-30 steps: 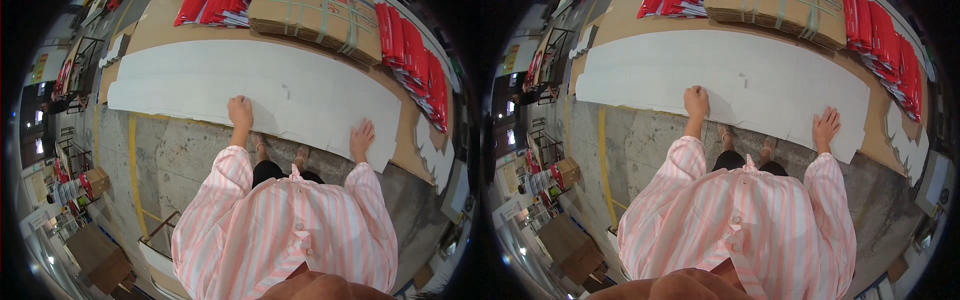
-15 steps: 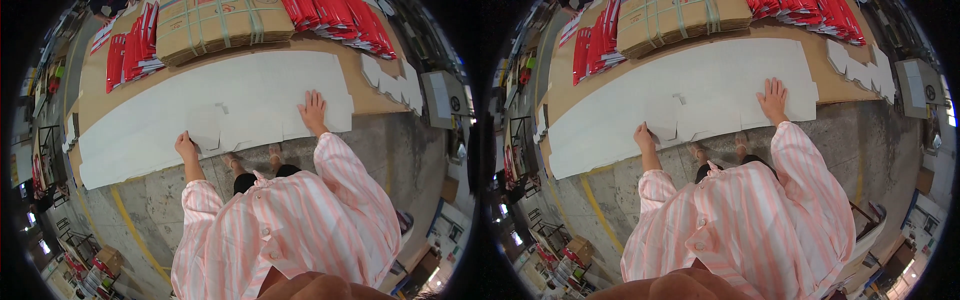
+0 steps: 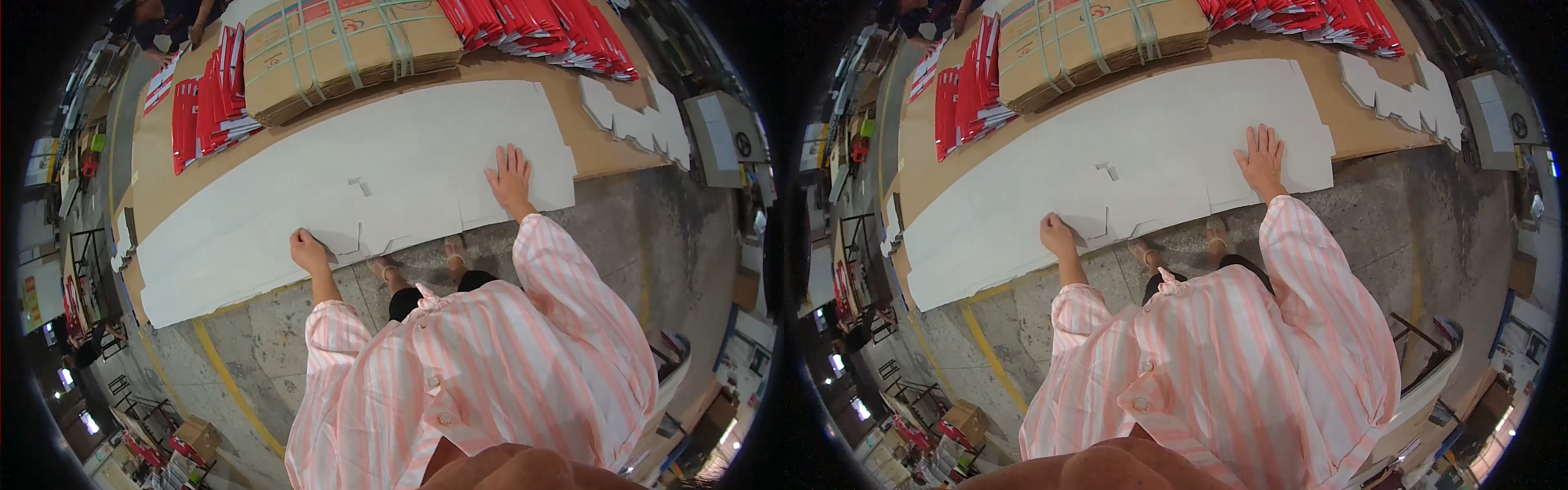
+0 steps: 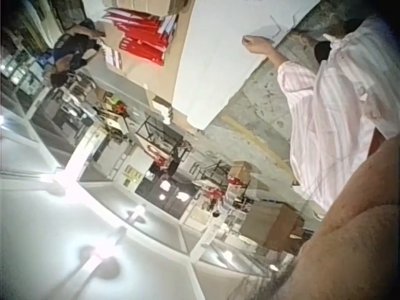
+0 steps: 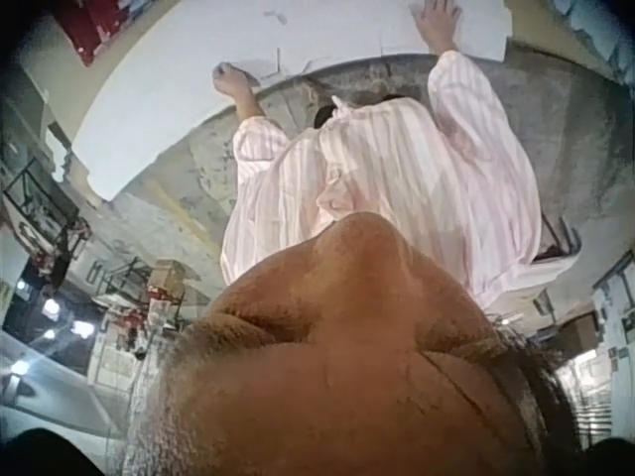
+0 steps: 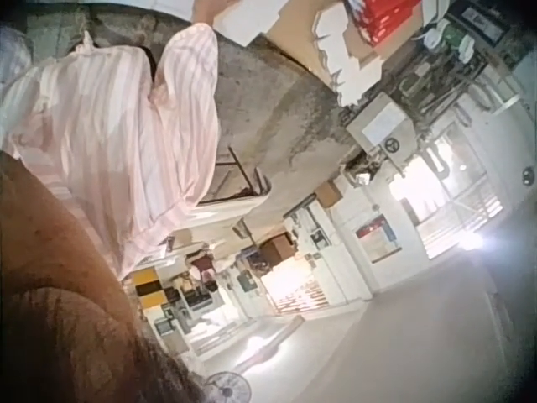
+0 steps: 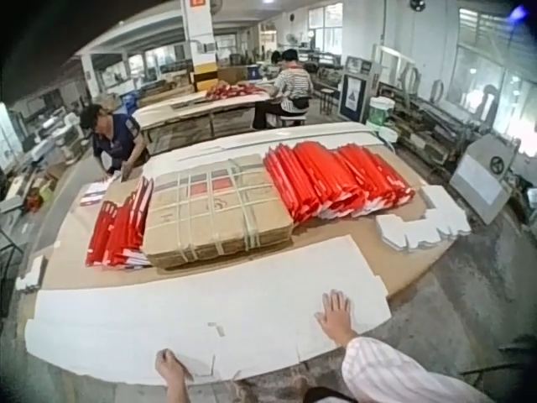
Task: The recorder is sorting and stacking flat-packed paper box templates in an industrial workspace.
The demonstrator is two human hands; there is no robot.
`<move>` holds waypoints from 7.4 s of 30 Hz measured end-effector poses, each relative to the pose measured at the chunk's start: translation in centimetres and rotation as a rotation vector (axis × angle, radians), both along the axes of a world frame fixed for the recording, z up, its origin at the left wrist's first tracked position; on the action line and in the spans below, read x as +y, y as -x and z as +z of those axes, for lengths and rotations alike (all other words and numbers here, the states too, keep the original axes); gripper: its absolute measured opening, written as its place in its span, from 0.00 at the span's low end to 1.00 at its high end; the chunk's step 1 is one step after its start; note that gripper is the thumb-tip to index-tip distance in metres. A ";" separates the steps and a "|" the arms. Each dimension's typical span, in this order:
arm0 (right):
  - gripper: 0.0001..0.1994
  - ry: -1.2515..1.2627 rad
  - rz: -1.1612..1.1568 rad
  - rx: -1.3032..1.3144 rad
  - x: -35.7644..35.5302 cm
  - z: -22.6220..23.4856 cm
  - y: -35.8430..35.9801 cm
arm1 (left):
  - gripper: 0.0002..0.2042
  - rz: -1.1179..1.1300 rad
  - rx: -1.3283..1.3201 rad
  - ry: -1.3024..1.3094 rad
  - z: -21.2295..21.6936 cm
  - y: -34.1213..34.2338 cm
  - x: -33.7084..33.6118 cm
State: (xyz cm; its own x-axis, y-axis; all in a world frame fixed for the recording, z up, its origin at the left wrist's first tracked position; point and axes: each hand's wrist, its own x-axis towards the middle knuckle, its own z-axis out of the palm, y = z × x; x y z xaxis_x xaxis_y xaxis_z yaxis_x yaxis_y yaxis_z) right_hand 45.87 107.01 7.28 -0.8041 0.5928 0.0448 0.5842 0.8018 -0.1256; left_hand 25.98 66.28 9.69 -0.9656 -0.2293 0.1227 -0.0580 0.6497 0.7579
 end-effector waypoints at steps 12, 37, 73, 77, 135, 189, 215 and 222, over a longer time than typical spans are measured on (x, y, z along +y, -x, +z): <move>0.33 0.047 -0.243 0.241 -0.8 1.2 -1.5 | 0.12 -0.756 0.164 0.431 3.6 4.6 7.7; 0.31 1.390 -1.169 1.949 -7.0 0.0 -2.7 | 0.15 -1.529 0.319 0.648 -4.0 10.7 47.9; 0.35 1.776 -1.280 1.822 -37.1 -1.0 9.8 | 0.16 -1.619 -0.162 0.546 0.8 21.0 6.1; 0.35 1.594 -1.115 1.972 -36.9 0.6 12.7 | 0.14 -1.598 -0.480 0.573 2.5 18.7 2.6; 0.36 1.675 -0.952 1.747 -49.2 2.0 17.5 | 0.13 -1.800 0.133 0.617 -0.9 25.4 -12.5; 0.15 1.079 0.664 -0.378 -71.1 0.0 23.7 | 0.12 -1.524 -0.408 0.750 3.6 37.9 -39.5; 0.22 1.165 0.796 -0.017 -77.4 1.7 30.0 | 0.09 -1.386 -0.163 0.861 3.5 35.0 -43.0; 0.15 1.466 0.385 -0.021 -71.0 3.9 26.3 | 0.12 -1.320 -0.110 0.036 4.4 30.4 -34.6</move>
